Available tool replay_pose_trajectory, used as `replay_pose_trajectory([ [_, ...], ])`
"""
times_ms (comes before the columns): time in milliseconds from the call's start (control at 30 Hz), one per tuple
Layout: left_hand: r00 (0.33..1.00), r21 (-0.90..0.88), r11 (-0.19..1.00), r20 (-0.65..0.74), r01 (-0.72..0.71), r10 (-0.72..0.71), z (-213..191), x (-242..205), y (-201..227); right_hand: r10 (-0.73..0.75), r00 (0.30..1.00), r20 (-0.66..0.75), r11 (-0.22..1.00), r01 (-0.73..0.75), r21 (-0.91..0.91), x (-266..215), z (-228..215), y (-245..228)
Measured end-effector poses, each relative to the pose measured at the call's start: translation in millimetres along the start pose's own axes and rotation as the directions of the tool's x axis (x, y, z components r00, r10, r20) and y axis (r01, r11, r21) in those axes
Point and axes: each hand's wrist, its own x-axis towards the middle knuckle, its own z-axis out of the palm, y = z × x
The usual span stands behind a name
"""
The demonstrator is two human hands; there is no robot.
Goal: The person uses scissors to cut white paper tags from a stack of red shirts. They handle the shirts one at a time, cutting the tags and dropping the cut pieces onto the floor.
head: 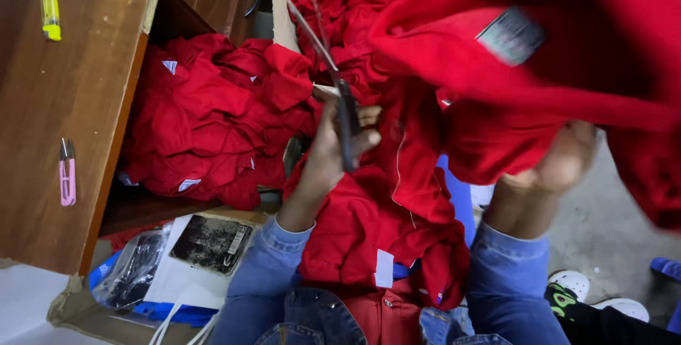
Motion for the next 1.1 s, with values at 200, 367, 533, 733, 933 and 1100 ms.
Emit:
replay_pose_trajectory([
  [200, 0.949, -0.171, 0.964, -0.205, 0.205, -0.238, -2, -7, -19, 0.025, 0.999, -0.040, 0.997, -0.022, 0.073, 58, 172, -60],
  [367, 0.888, 0.531, 0.835, -0.441, 0.143, 0.128, -72, 4, -16, 0.051, 0.998, -0.028, 0.983, -0.046, 0.176, 30, 227, -34],
  [533, 0.897, 0.970, 0.241, -0.104, -0.003, 0.430, -133, 7, 54, -0.162, 0.975, 0.152, 0.981, 0.142, 0.129, 7, 178, -107],
  [733, 0.698, 0.668, -0.740, 0.491, 0.081, 0.520, -256, -8, 166, -0.053, 0.993, 0.104, 0.979, 0.031, 0.202, -12, 142, -65],
  [933, 0.848, 0.627, -0.725, 0.186, 0.287, 0.496, -260, -54, 85, 0.018, 0.998, -0.055, 1.000, -0.017, 0.020, -19, 132, -49],
  [1100, 0.776, 0.768, -0.365, -0.258, 0.526, 0.575, -387, -22, -8, -0.065, 0.922, -0.382, 0.926, -0.087, -0.368, -29, 108, -78],
])
